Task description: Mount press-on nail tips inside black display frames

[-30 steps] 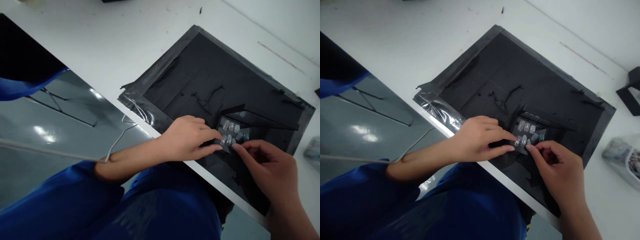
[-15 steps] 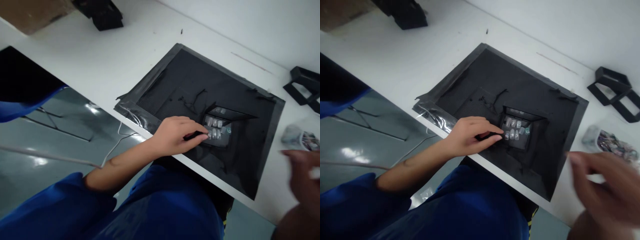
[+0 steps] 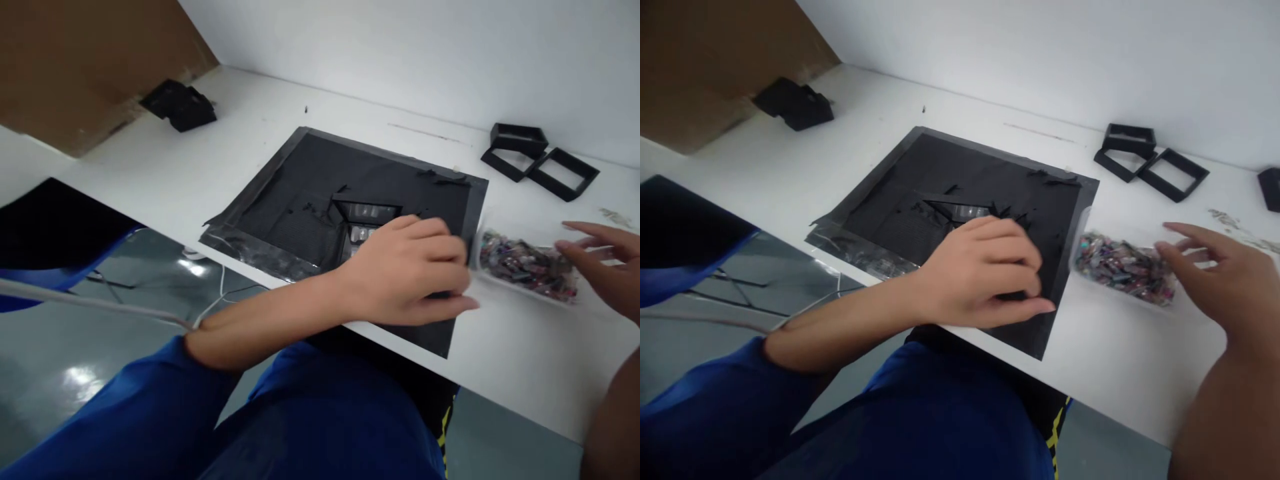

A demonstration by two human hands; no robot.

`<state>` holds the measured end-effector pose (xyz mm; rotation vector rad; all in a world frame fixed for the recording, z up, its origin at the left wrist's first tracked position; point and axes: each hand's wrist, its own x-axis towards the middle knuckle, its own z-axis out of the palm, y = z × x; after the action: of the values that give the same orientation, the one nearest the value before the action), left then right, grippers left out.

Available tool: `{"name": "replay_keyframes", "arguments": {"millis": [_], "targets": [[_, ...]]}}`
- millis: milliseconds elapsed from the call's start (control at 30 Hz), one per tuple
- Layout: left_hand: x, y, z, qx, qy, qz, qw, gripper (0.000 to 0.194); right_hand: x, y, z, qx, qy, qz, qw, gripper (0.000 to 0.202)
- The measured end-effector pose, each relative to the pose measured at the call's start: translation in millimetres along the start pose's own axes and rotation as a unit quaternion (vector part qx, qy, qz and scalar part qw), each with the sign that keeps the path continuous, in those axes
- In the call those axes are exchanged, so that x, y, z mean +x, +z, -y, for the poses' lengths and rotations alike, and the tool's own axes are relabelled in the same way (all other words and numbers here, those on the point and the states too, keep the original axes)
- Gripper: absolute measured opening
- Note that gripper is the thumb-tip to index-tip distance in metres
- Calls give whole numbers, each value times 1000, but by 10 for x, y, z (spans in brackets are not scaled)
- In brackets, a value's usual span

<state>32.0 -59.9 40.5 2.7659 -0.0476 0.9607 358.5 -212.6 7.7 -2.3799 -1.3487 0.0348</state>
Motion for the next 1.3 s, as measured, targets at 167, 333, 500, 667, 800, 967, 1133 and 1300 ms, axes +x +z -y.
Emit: {"name": "replay_keyframes", "arguments": {"millis": [167,333,500,667,800,967,1133,1300], "targets": [[390,377,10,17,12,130,991,33,-219,11,418,78,-38,63,994,42],[320,485,-8,2,-59,166,984,31,-269,-28,572,42,-263,-46,963,22],[260,464,7,2,-52,139,989,29,-363,45,658,0,-330,31,944,39],[229,531,22,-5,-68,73,995,29,-410,148,720,-34,-313,83,946,48],[227,535,23,-12,-69,54,996,31,-386,140,641,-26,-317,79,945,46],[234,507,16,-15,-75,77,994,35,-373,137,518,-52,-298,66,951,55],[231,518,13,-15,-74,75,994,36,-356,154,537,-42,-301,72,950,52],[228,512,11,-20,-79,80,993,37,-362,139,577,-24,-304,80,949,51]]}}
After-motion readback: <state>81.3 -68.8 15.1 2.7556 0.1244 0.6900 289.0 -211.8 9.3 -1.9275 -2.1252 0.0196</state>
